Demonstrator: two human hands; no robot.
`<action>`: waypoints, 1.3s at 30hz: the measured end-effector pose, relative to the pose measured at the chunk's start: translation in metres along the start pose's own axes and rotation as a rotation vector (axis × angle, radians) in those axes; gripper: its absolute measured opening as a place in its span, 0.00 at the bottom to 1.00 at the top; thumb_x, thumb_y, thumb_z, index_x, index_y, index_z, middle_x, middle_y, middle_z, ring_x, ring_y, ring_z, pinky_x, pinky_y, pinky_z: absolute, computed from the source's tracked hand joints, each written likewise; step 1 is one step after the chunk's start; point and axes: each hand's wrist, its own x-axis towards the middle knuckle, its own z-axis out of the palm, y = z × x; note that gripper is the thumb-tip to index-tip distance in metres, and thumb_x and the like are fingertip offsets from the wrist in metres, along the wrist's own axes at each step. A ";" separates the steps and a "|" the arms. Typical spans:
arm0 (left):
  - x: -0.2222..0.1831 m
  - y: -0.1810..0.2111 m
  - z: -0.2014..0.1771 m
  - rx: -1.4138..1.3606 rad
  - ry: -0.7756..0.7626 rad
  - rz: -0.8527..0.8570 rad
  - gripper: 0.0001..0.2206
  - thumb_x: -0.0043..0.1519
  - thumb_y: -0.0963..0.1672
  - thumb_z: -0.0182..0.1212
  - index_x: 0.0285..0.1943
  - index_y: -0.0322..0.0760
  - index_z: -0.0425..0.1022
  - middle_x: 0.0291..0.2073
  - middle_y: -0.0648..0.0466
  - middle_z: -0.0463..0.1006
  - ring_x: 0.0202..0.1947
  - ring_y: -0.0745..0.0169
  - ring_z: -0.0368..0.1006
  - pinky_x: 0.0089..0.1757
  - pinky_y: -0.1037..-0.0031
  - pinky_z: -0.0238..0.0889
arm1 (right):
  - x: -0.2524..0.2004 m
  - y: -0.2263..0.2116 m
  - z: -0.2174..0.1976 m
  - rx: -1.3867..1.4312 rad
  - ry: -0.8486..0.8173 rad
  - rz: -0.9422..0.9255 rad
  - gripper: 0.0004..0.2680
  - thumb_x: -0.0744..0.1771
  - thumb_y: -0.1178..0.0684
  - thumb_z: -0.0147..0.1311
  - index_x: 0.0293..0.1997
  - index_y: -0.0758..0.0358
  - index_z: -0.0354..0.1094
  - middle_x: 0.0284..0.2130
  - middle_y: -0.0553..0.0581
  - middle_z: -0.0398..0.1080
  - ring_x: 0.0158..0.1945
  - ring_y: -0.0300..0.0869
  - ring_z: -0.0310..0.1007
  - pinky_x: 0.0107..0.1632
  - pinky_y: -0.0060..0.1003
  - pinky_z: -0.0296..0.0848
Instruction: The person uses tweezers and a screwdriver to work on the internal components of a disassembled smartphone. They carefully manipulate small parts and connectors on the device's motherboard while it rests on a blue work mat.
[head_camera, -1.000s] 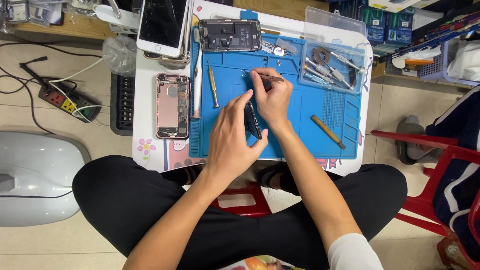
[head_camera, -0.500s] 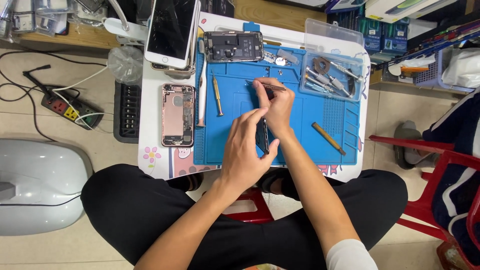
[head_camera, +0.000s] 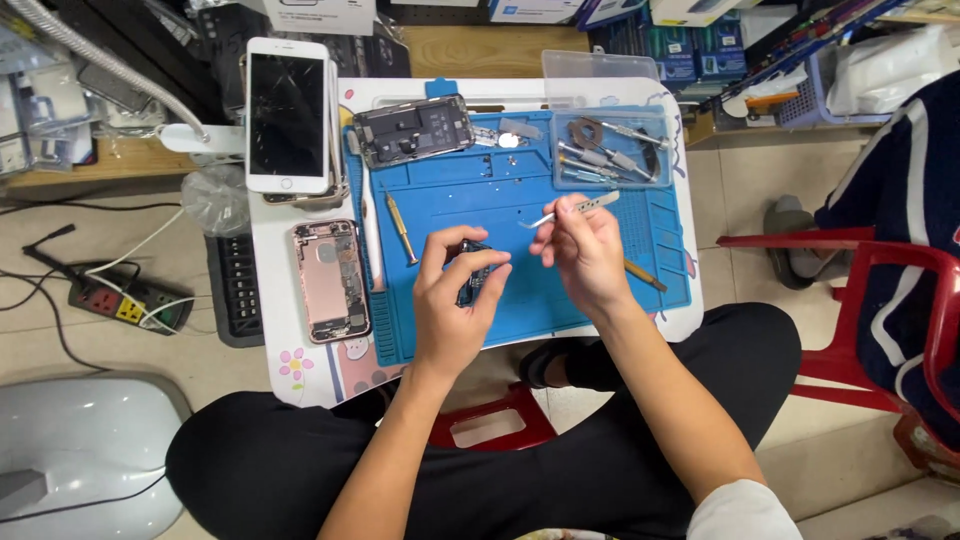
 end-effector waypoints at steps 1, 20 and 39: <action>0.001 0.001 0.002 -0.003 -0.006 -0.002 0.05 0.64 0.42 0.70 0.45 0.47 0.83 0.52 0.60 0.75 0.54 0.55 0.77 0.55 0.63 0.72 | -0.007 0.001 -0.007 0.000 0.007 0.000 0.09 0.72 0.50 0.54 0.41 0.67 0.70 0.25 0.63 0.77 0.27 0.44 0.82 0.24 0.27 0.78; -0.007 0.011 0.021 0.015 -0.132 0.105 0.04 0.62 0.44 0.74 0.42 0.50 0.85 0.48 0.58 0.74 0.56 0.53 0.77 0.57 0.61 0.71 | -0.059 0.012 -0.036 0.338 -0.021 0.303 0.08 0.72 0.53 0.52 0.39 0.66 0.71 0.20 0.60 0.75 0.24 0.47 0.81 0.21 0.26 0.74; -0.012 0.012 0.021 -0.065 -0.138 0.115 0.02 0.62 0.43 0.70 0.38 0.48 0.82 0.48 0.57 0.75 0.55 0.52 0.77 0.55 0.61 0.72 | -0.076 0.017 -0.032 0.462 0.043 0.509 0.09 0.73 0.50 0.53 0.43 0.67 0.74 0.24 0.55 0.75 0.28 0.44 0.82 0.23 0.21 0.75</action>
